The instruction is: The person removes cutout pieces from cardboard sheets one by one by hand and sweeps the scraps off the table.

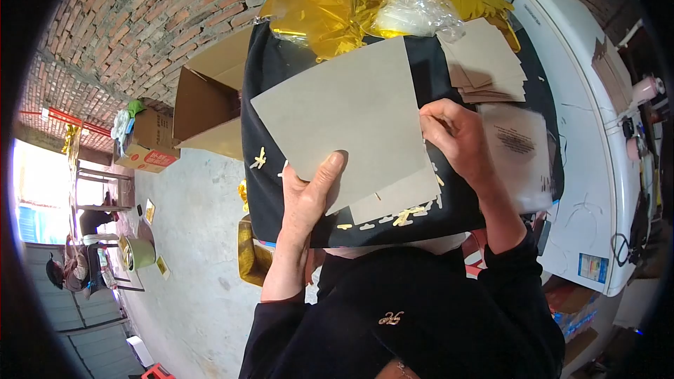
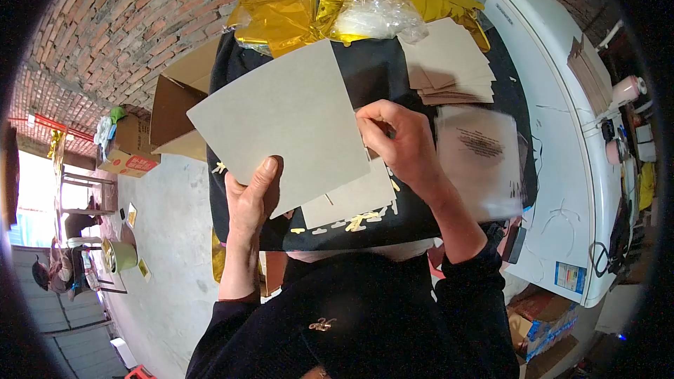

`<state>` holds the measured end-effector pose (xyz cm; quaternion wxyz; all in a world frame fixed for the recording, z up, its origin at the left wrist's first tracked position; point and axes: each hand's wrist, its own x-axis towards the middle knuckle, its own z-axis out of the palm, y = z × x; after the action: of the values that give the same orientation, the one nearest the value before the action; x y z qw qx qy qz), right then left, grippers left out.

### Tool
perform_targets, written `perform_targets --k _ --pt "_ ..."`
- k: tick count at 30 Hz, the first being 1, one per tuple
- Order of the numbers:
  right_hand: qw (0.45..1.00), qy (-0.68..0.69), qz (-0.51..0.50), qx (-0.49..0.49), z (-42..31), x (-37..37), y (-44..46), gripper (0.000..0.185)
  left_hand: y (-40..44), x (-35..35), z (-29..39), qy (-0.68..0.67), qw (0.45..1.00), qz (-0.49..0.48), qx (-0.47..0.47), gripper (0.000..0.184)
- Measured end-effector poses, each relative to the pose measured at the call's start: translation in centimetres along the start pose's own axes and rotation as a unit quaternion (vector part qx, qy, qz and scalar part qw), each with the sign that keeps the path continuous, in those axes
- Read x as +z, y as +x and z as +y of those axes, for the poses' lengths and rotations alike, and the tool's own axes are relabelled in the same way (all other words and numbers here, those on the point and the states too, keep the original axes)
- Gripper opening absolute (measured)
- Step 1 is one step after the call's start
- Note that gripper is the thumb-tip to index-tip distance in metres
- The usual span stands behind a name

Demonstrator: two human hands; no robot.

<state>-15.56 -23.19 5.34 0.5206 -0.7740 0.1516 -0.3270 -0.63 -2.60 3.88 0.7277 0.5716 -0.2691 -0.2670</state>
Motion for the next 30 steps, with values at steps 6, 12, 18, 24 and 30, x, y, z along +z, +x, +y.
perform_targets --k 6,12,18,24,30 --pt "0.98 -0.16 0.048 -0.11 -1.0 0.4 -0.2 0.016 -0.5 -0.1 -0.4 0.013 0.999 -0.035 0.022 0.026" --pt "0.93 -0.276 0.082 -0.229 0.0 0.7 0.2 0.023 -1.2 0.3 0.3 0.015 0.999 -0.033 0.011 0.024" --pt "0.955 -0.207 0.058 -0.205 0.7 0.0 0.6 0.022 -1.2 0.2 1.1 -0.012 1.0 0.001 -0.009 0.026" --pt "0.985 -0.116 0.014 -0.124 -0.5 0.1 -0.1 0.022 -1.1 0.0 0.7 0.012 1.0 -0.022 0.004 0.025" --pt "0.98 -0.144 0.02 -0.135 -0.4 0.0 -0.1 0.022 -1.3 0.1 1.5 0.078 0.996 -0.036 0.015 0.021"
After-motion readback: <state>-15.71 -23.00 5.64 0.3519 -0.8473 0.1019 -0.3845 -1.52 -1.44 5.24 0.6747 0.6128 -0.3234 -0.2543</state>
